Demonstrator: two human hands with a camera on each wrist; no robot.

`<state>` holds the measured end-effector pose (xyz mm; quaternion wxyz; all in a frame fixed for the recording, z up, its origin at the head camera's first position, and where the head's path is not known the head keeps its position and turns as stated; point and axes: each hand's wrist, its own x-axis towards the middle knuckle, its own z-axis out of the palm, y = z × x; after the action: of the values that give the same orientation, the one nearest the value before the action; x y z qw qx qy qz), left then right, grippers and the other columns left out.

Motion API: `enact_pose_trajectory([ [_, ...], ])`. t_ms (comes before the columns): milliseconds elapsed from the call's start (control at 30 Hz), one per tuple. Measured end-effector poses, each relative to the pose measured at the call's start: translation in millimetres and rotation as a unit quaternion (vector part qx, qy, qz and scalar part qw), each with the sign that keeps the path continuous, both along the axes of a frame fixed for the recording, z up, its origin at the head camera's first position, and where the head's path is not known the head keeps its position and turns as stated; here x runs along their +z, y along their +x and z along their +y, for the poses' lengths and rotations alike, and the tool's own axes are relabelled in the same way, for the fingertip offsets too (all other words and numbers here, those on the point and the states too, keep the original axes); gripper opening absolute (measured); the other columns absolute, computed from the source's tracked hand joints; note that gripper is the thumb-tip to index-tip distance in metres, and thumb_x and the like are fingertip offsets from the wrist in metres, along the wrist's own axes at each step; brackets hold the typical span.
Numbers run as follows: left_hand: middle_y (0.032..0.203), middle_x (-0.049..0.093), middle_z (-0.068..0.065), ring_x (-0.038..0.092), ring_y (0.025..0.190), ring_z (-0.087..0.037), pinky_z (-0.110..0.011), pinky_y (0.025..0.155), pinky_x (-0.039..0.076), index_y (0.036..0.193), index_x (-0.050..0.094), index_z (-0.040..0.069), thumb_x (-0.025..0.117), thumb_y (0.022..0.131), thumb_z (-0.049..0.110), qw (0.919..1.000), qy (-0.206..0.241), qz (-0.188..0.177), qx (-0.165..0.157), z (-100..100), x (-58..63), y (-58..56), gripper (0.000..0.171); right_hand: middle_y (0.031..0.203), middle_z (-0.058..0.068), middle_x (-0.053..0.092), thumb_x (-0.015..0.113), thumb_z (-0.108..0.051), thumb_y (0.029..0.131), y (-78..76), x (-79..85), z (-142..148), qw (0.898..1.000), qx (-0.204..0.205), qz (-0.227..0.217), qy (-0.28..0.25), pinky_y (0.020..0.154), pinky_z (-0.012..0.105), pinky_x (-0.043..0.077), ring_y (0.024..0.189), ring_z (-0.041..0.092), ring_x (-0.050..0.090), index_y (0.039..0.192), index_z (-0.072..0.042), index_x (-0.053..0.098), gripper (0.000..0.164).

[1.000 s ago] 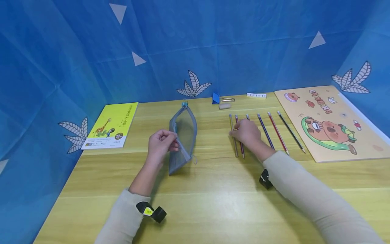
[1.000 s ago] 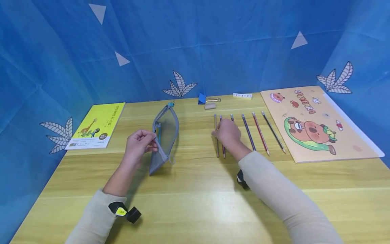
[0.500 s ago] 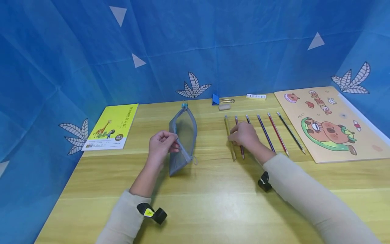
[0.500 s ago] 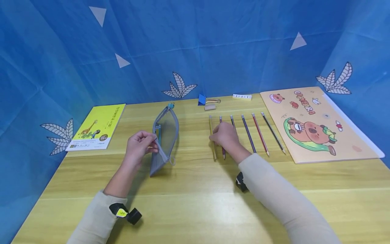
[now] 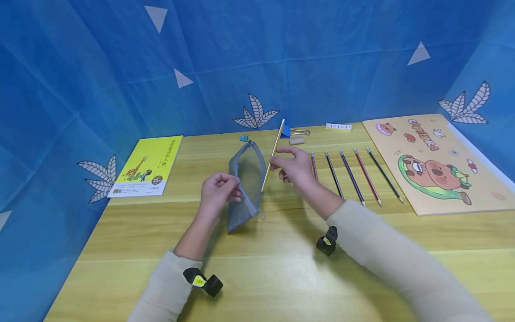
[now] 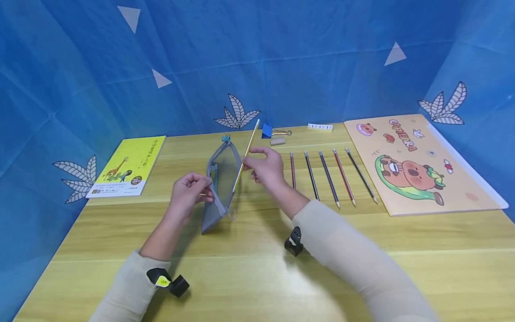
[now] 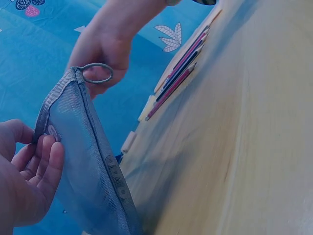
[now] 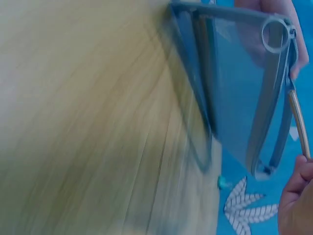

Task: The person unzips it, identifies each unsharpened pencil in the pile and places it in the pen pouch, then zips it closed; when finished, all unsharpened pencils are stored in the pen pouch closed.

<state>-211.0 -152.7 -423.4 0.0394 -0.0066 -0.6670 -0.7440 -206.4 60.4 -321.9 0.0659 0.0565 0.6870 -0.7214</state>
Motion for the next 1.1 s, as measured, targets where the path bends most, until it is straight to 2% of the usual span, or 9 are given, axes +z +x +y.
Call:
enact_pose_trajectory([
  [100, 0.074, 0.059, -0.021, 0.058, 0.057, -0.029, -0.042, 0.049, 0.053, 0.083, 0.057, 0.004, 0.065, 0.075, 0.013, 1.0000, -0.001, -0.001, 0.000, 1.6, 0.1, 1.1, 0.015, 0.071, 0.012, 0.062, 0.063, -0.011, 0.076, 0.8, -0.7, -12.6, 1.000, -0.007, 0.002, -0.004, 0.031, 0.017, 0.031, 0.036, 0.010, 0.042, 0.108, -0.008, 0.050, 0.035],
  [167, 0.074, 0.059, -0.021, 0.058, 0.057, -0.030, -0.042, 0.049, 0.053, 0.083, 0.056, 0.003, 0.065, 0.075, 0.014, 1.0000, -0.002, -0.001, 0.001, 2.7, -0.5, 1.5, 0.016, 0.071, 0.013, 0.062, 0.064, -0.011, 0.075, 2.6, -3.2, -19.8, 1.000, -0.003, -0.002, 0.013, 0.031, 0.018, 0.032, 0.037, 0.012, 0.042, 0.105, -0.010, 0.051, 0.033],
  [367, 0.076, 0.059, -0.021, 0.058, 0.057, -0.029, -0.041, 0.048, 0.053, 0.085, 0.057, 0.002, 0.065, 0.075, 0.014, 0.9999, 0.007, 0.004, 0.012, 5.1, -1.8, 0.6, 0.017, 0.068, 0.011, 0.063, 0.066, -0.009, 0.071, 10.3, -11.5, -32.5, 0.997, 0.032, -0.023, 0.066, 0.030, 0.018, 0.028, 0.035, 0.013, 0.038, 0.099, -0.012, 0.053, 0.031],
  [600, 0.075, 0.058, -0.022, 0.059, 0.056, -0.027, -0.040, 0.048, 0.053, 0.085, 0.057, 0.003, 0.066, 0.074, 0.011, 0.9992, 0.031, 0.016, 0.020, 7.0, -1.4, 0.0, 0.016, 0.066, 0.007, 0.064, 0.067, -0.011, 0.070, 13.7, -13.6, -35.0, 0.990, 0.070, -0.008, 0.124, 0.030, 0.016, 0.027, 0.034, 0.009, 0.035, 0.097, -0.010, 0.056, 0.030],
  [800, 0.074, 0.059, -0.019, 0.059, 0.057, -0.025, -0.037, 0.048, 0.053, 0.087, 0.056, 0.004, 0.061, 0.077, 0.007, 0.9993, 0.035, 0.015, 0.005, 10.0, 9.0, 8.5, 0.012, 0.069, 0.007, 0.064, 0.066, -0.013, 0.072, 14.0, -13.5, -31.5, 0.982, 0.114, 0.003, 0.153, 0.030, 0.016, 0.027, 0.033, 0.009, 0.034, 0.102, -0.006, 0.059, 0.032],
  [933, 0.075, 0.059, -0.019, 0.059, 0.057, -0.025, -0.038, 0.048, 0.053, 0.088, 0.056, 0.003, 0.064, 0.076, 0.012, 0.9993, 0.034, 0.012, 0.005, 8.2, 6.5, 6.9, 0.017, 0.069, 0.008, 0.062, 0.064, -0.013, 0.074, 15.3, -13.6, -23.8, 0.984, 0.122, 0.027, 0.124, 0.031, 0.016, 0.028, 0.036, 0.009, 0.035, 0.101, -0.006, 0.060, 0.029],
  [967, 0.076, 0.058, -0.020, 0.059, 0.057, -0.026, -0.040, 0.048, 0.053, 0.088, 0.056, 0.003, 0.066, 0.074, 0.016, 0.9994, 0.031, 0.013, 0.013, 6.8, 0.1, 2.5, 0.022, 0.069, 0.009, 0.061, 0.064, -0.013, 0.074, 15.9, -13.4, -21.0, 0.985, 0.122, 0.036, 0.118, 0.031, 0.016, 0.028, 0.037, 0.010, 0.036, 0.101, -0.006, 0.060, 0.027],
  [1000, 0.076, 0.058, -0.020, 0.059, 0.057, -0.026, -0.040, 0.048, 0.053, 0.088, 0.056, 0.002, 0.067, 0.073, 0.017, 0.9993, 0.032, 0.011, 0.017, 5.9, -0.5, 1.6, 0.024, 0.069, 0.010, 0.060, 0.064, -0.013, 0.075, 16.6, -13.3, -18.1, 0.985, 0.120, 0.048, 0.116, 0.032, 0.017, 0.028, 0.038, 0.010, 0.036, 0.099, -0.007, 0.060, 0.025],
  [1100, 0.075, 0.058, -0.022, 0.058, 0.055, -0.026, -0.041, 0.047, 0.053, 0.088, 0.056, 0.000, 0.069, 0.070, 0.018, 0.9988, 0.040, 0.005, 0.029, 3.5, -0.9, -0.5, 0.028, 0.070, 0.012, 0.058, 0.064, -0.014, 0.075, 19.9, -12.4, -8.8, 0.980, 0.125, 0.085, 0.127, 0.033, 0.018, 0.030, 0.040, 0.011, 0.038, 0.095, -0.009, 0.061, 0.020],
])
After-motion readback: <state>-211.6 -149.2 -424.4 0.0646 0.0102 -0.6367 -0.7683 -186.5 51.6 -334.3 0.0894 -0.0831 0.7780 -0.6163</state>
